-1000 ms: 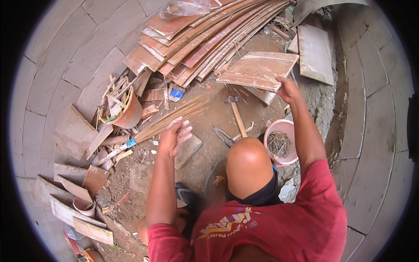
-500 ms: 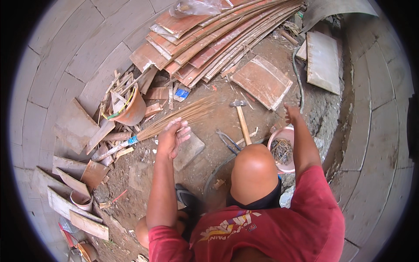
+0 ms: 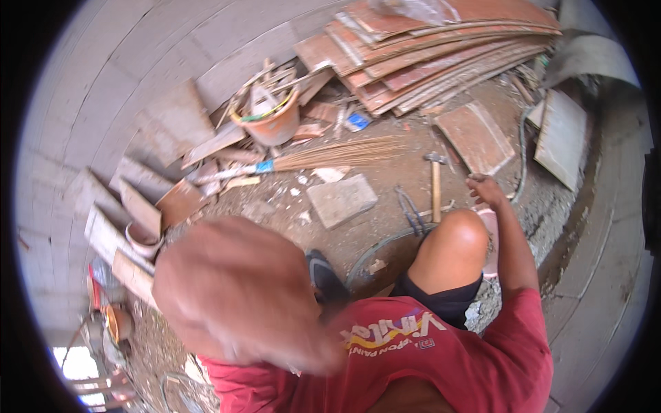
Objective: The person sits on the floor and uses a hammer and pliers to remove thin strips of material from square wooden boards. They repeatedly pry and pull the strips off, placing them aside.
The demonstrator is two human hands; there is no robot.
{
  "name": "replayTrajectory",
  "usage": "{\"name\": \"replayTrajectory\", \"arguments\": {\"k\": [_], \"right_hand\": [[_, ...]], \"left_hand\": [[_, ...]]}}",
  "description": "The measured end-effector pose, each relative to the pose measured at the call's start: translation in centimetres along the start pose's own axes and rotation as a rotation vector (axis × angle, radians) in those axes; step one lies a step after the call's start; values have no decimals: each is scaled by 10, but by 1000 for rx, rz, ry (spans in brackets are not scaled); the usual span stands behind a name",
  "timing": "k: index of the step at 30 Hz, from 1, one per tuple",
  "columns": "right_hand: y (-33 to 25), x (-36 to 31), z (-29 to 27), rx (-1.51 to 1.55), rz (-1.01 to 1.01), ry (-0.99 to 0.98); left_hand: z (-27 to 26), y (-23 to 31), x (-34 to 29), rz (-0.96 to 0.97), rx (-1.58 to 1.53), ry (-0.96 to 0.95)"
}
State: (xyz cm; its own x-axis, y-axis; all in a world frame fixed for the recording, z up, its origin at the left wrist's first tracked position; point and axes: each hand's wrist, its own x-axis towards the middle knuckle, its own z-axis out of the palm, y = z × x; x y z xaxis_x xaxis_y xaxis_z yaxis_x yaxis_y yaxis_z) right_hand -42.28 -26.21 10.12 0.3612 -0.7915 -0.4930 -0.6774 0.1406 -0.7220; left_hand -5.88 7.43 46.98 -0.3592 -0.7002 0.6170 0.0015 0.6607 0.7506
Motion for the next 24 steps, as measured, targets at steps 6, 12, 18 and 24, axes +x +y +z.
{"name": "replayTrajectory", "arguments": {"k": [6,12,18,24], "right_hand": [[-182,-71,44,-253,-263,-120],[-230,-90,130,-548,-612,-399],[-255,-97,250,-843,-641,-743],[-214,-36,328,-1079,-654,-749]], "left_hand": [[77,70,-79,-5,195,409],[31,79,-130,46,-2,14],[37,81,-157,213,158,441],[-64,44,-223,-362,293,602]]}}
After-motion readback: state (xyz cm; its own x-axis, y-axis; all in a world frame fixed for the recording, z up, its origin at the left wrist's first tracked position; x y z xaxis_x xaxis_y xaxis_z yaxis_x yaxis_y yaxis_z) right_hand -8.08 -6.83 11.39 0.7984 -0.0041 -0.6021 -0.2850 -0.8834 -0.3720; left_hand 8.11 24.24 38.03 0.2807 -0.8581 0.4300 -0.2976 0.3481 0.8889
